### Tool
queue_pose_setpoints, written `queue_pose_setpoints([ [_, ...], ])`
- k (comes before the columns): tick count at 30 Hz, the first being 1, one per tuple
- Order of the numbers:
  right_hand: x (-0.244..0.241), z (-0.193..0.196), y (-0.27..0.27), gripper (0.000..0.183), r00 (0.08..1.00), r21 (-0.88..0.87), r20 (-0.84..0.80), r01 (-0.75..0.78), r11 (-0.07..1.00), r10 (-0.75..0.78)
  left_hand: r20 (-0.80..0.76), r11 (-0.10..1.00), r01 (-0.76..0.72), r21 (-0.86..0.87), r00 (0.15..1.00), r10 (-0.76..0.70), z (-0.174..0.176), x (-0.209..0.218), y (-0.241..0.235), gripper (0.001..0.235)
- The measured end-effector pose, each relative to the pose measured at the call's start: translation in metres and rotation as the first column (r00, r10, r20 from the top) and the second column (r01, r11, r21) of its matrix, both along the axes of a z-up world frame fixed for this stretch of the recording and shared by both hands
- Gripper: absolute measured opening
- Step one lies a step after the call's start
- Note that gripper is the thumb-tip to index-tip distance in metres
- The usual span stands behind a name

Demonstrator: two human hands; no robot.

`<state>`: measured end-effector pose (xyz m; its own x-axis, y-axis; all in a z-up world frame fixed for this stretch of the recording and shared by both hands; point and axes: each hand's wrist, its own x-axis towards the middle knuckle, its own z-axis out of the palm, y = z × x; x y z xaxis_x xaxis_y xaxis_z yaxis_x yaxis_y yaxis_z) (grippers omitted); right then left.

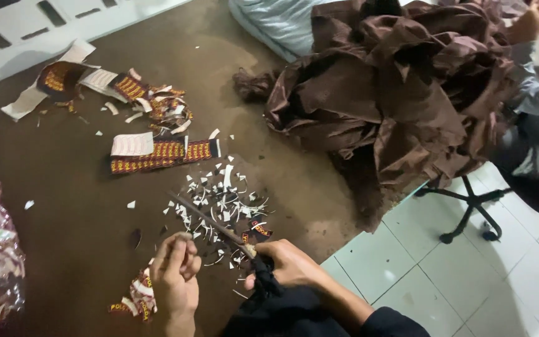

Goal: Trimming the excess fabric from the edges of small printed labels using scissors at a work table.

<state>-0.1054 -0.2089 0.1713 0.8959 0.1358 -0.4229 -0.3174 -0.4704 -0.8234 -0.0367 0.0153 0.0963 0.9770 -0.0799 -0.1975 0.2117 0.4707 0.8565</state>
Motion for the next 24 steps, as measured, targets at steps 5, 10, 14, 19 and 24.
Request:
queue_pose_setpoints([
  [5, 0.001, -0.003, 0.002, 0.045, 0.999, 0.021, 0.03, -0.023, 1.0, 0.022, -0.088, 0.998, -0.06, 0.015, 0.994, 0.061, 0.02, 0.001, -0.003, 0.024],
  [10, 0.005, 0.0, 0.005, 0.029, 0.995, 0.03, -0.096, 0.012, 0.999, -0.009, -0.033, 0.981, -0.13, 0.145, 0.99, 0.136, 0.033, -0.002, -0.007, 0.014],
  [14, 0.001, -0.02, 0.0, 0.033, 0.999, 0.127, -0.036, 0.004, 0.992, 0.001, 0.085, 0.957, -0.158, 0.245, 0.986, 0.141, 0.054, 0.001, -0.013, 0.021],
  [19, 0.0, -0.028, -0.01, 0.063, 0.996, 0.285, 0.004, -0.091, 0.954, 0.094, 0.006, 0.905, -0.109, 0.412, 0.993, 0.117, 0.054, 0.006, -0.01, 0.019],
  [24, -0.003, -0.027, -0.017, 0.093, 0.984, 0.2, -0.033, -0.165, 0.966, 0.175, 0.083, 0.987, -0.027, 0.158, 0.996, 0.014, 0.039, 0.009, -0.009, 0.02],
])
